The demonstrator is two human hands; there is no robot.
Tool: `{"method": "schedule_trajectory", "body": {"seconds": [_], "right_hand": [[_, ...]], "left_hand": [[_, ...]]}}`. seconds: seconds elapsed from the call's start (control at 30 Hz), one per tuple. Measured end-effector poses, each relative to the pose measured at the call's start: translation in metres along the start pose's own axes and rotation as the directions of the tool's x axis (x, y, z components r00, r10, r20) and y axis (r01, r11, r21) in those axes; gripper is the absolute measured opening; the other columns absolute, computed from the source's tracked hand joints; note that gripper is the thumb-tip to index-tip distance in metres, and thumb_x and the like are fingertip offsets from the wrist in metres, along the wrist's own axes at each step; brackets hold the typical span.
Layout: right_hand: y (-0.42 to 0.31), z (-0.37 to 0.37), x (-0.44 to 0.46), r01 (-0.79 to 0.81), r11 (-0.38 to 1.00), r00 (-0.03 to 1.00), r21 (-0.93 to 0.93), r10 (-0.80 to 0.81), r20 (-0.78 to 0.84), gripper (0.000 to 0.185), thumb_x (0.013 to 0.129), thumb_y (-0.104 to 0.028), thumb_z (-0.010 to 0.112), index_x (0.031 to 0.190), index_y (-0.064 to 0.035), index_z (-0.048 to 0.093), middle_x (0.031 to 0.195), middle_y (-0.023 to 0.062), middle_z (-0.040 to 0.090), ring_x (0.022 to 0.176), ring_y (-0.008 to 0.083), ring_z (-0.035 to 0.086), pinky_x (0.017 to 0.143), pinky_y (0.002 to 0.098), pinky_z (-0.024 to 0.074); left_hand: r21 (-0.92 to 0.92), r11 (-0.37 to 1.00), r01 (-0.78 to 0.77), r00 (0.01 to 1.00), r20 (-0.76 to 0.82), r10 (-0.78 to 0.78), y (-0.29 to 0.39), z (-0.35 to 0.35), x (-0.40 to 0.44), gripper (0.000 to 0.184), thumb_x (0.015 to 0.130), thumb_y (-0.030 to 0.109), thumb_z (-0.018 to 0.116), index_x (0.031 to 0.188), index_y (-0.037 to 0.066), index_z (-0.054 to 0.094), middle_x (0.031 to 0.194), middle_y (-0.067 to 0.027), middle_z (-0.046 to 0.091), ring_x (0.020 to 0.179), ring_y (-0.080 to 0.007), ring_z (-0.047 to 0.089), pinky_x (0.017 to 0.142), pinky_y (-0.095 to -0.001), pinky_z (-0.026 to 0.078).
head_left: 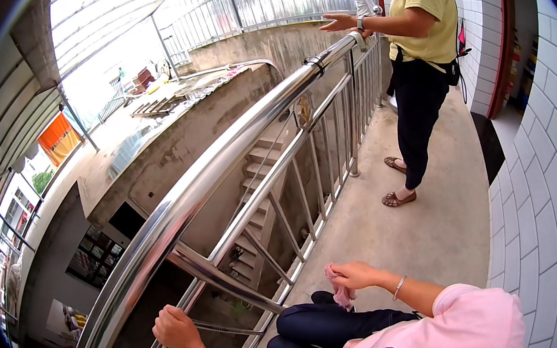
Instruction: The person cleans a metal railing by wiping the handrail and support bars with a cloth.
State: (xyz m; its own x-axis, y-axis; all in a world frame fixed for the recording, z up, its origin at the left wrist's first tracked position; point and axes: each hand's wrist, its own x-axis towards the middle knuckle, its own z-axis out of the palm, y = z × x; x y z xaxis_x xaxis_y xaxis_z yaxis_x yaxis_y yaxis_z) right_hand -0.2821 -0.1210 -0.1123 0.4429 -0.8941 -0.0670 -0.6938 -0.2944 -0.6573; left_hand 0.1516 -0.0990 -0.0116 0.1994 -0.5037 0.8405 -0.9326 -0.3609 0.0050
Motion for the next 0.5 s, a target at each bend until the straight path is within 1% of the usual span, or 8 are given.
{"method": "schedule_trajectory", "body": {"seconds": [0.17, 0.23, 0.37, 0.43, 0.5], "right_hand": [[0.0002, 0.0024, 0.0035, -0.019, 1.0, 1.0, 0.02, 0.018, 0.014, 0.025, 0.095, -0.037, 0.05, 0.101, -0.0128, 0.053, 0.086, 0.0154, 0.068, 0.08, 0.0384, 0.065, 0.068, 0.0482, 0.0489], [0.0012, 0.0021, 0.0048, 0.017, 0.998, 1.0, 0.063, -0.017, 0.004, 0.026, 0.095, -0.037, 0.049, 0.101, -0.0125, 0.053, 0.086, 0.0149, 0.068, 0.079, 0.038, 0.065, 0.069, 0.0474, 0.0493], [-0.003, -0.0019, 0.0026, -0.008, 0.999, 1.0, 0.034, 0.008, -0.003, 0.027, 0.095, -0.038, 0.049, 0.1, -0.0122, 0.053, 0.086, 0.0141, 0.068, 0.079, 0.0375, 0.065, 0.069, 0.0467, 0.0495], [-0.0008, -0.0008, 0.0019, 0.005, 0.999, 1.0, 0.05, -0.005, -0.004, 0.027, 0.095, -0.038, 0.049, 0.1, -0.012, 0.053, 0.086, 0.0138, 0.068, 0.079, 0.0372, 0.065, 0.069, 0.0466, 0.0496], [0.0007, -0.0004, 0.002, 0.002, 0.999, 1.0, 0.047, -0.002, 0.002, 0.026, 0.095, -0.038, 0.049, 0.1, -0.0122, 0.053, 0.086, 0.0138, 0.068, 0.079, 0.0371, 0.065, 0.068, 0.0466, 0.0497]], "left_hand": [[0.001, 1.0, 0.001, 1.0, -0.004, -0.001, 0.0012, -0.0014, 0.0006, 0.037, 0.097, 0.023, 0.045, 0.066, 0.005, 0.053, 0.064, -0.0123, 0.054, 0.065, -0.0323, 0.054, 0.064, -0.0445, 0.043], [-0.012, 1.0, -0.001, 1.0, -0.021, 0.001, 0.0004, -0.0003, 0.0007, 0.037, 0.097, 0.023, 0.044, 0.066, 0.005, 0.053, 0.064, -0.0121, 0.054, 0.065, -0.0322, 0.054, 0.063, -0.0442, 0.043], [0.002, 1.0, -0.006, 1.0, -0.01, 0.006, 0.0029, -0.0028, 0.0009, 0.037, 0.097, 0.023, 0.044, 0.065, 0.006, 0.053, 0.064, -0.0118, 0.054, 0.065, -0.0319, 0.054, 0.064, -0.0439, 0.043], [0.038, 0.999, -0.032, 0.999, -0.018, 0.033, 0.0021, -0.0026, 0.0009, 0.033, 0.097, 0.018, 0.045, 0.065, 0.008, 0.05, 0.064, -0.0064, 0.052, 0.064, -0.0273, 0.053, 0.063, -0.0407, 0.042], [0.031, 0.999, -0.037, 0.999, -0.023, 0.038, 0.0012, -0.0012, 0.0005, 0.033, 0.096, 0.018, 0.045, 0.065, 0.008, 0.05, 0.064, -0.0065, 0.051, 0.064, -0.0272, 0.053, 0.063, -0.0406, 0.042]]}}
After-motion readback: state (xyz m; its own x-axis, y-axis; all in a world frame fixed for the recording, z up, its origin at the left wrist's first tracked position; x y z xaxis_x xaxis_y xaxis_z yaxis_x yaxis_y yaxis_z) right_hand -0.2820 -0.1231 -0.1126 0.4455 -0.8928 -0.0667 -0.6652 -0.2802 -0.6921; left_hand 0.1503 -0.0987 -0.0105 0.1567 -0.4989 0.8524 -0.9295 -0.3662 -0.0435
